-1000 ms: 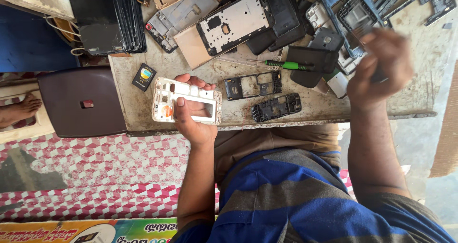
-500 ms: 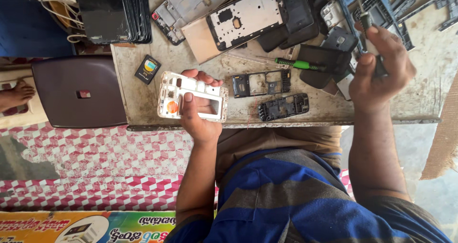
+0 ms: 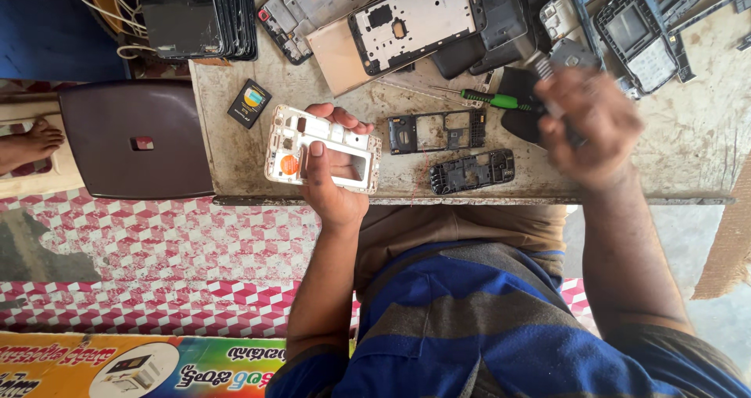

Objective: The person uses a screwdriver to pry and adjust components inside a white mobile phone casing. They repeatedly insert the tool into slots and press against internal parts while holding the casing steady.

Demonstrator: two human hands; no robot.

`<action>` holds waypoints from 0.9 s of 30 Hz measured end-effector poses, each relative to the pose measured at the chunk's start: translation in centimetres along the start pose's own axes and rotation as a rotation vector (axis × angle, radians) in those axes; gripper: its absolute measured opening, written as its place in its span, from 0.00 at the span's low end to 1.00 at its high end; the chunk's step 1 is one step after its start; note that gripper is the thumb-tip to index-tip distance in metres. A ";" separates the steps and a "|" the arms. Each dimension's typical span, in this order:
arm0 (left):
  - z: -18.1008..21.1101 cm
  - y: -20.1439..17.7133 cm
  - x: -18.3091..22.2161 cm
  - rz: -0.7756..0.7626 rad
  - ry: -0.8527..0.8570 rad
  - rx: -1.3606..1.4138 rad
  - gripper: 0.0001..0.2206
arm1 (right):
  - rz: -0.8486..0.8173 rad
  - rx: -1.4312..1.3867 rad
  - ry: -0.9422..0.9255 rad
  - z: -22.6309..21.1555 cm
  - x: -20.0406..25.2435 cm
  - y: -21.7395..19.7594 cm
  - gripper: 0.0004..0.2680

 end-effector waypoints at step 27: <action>0.1 -0.7 0.2 0.017 -0.025 0.029 0.24 | 0.096 0.218 0.210 -2.9 -3.4 -1.7 0.11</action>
Point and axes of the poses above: each hand's wrist, its own x-axis away from the middle knuckle, its own y-axis out of the palm, z = x × y, the point moved 3 cm from there along -x, towards the middle knuckle, and after that the axes turned 1 degree about y, right-handed, at the moved point
